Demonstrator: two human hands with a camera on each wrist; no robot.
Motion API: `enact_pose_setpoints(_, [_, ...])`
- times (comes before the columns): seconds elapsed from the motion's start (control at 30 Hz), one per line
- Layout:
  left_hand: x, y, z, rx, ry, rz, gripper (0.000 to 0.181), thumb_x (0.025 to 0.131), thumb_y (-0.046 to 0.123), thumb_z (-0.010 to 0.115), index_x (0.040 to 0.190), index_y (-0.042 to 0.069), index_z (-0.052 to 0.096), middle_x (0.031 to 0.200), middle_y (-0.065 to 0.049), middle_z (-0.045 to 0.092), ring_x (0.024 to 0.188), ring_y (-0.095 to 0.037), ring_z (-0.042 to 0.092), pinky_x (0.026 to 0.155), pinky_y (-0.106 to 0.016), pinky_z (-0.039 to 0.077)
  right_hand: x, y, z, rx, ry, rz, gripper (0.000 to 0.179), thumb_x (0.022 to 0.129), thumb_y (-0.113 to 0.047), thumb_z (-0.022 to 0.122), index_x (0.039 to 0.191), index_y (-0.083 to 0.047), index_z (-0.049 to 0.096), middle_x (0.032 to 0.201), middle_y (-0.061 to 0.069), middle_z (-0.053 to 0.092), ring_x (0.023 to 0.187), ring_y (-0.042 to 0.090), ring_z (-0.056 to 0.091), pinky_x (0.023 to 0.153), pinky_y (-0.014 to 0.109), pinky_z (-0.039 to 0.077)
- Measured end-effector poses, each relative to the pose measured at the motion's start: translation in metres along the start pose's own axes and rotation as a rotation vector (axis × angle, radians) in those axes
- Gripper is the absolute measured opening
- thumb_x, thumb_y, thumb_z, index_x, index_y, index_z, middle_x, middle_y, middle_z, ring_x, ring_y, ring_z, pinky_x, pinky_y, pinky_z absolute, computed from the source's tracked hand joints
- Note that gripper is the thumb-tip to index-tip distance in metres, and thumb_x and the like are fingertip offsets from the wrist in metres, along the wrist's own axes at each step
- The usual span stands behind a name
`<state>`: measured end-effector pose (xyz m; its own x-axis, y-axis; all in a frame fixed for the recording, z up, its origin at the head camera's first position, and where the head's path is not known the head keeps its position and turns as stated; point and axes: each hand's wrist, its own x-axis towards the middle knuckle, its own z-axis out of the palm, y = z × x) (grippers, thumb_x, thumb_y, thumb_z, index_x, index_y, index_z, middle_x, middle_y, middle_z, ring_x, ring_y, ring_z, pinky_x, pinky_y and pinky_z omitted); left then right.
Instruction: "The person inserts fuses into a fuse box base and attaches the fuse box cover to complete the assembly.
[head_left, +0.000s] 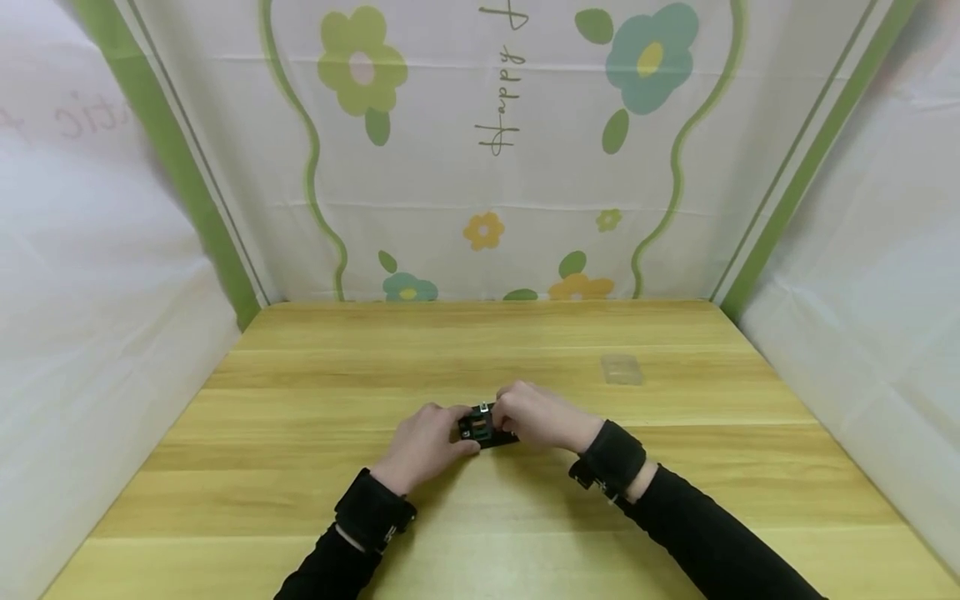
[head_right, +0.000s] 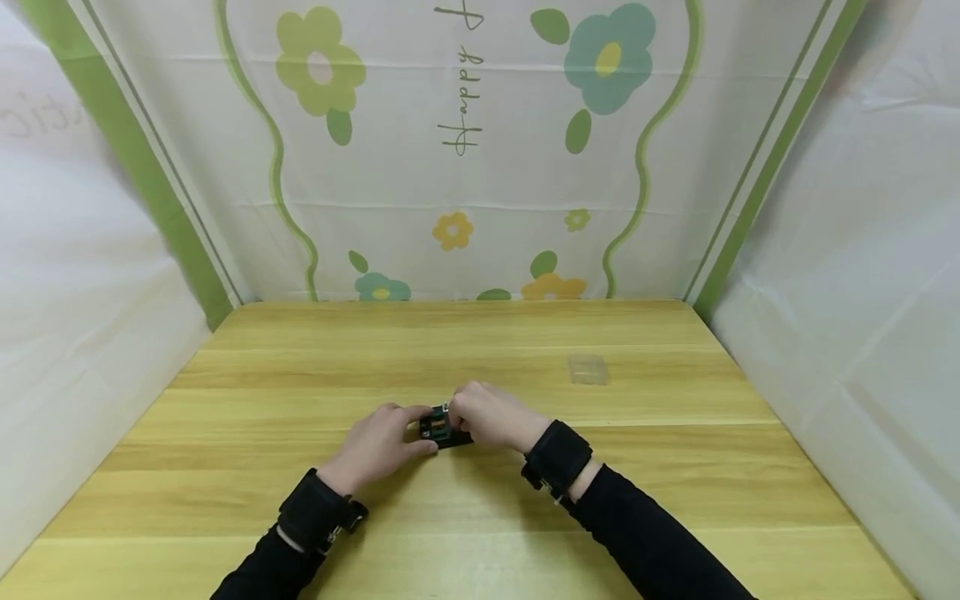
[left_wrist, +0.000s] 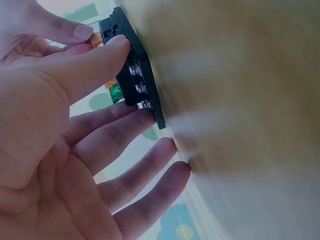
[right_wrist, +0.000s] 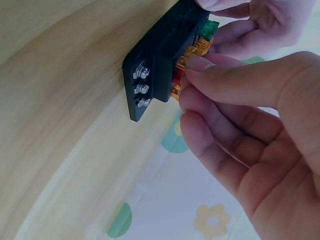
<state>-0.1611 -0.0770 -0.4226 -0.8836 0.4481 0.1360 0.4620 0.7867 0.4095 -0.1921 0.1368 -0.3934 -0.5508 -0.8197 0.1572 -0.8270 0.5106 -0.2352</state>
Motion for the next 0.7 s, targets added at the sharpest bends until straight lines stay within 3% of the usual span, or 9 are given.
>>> enact_pose_setpoints(0.33, [0.002,0.000,0.002,0.012,-0.007,-0.020,0.050,0.086,0.034,0.078,0.127,0.008,0.067,0.103,-0.010,0.067,0.090,-0.022,0.058,0.070,-0.040,0.049,-0.010,0.003,-0.012,0.035,0.065,0.051,0.016,0.082,0.009,0.070,0.086,-0.004,0.077,0.082,0.004,0.066,0.071,0.012,0.061,0.064,0.023,0.051])
enact_pose_setpoints(0.7, [0.002,0.000,0.002,0.008,-0.005,-0.013,0.051,0.085,0.034,0.079,0.127,0.008,0.067,0.100,-0.008,0.066,0.085,-0.020,0.056,0.067,-0.038,0.048,-0.022,0.010,-0.015,0.021,0.088,0.102,0.009,0.085,0.001,0.073,0.090,-0.006,0.077,0.084,0.000,0.066,0.074,0.009,0.062,0.066,0.025,0.052])
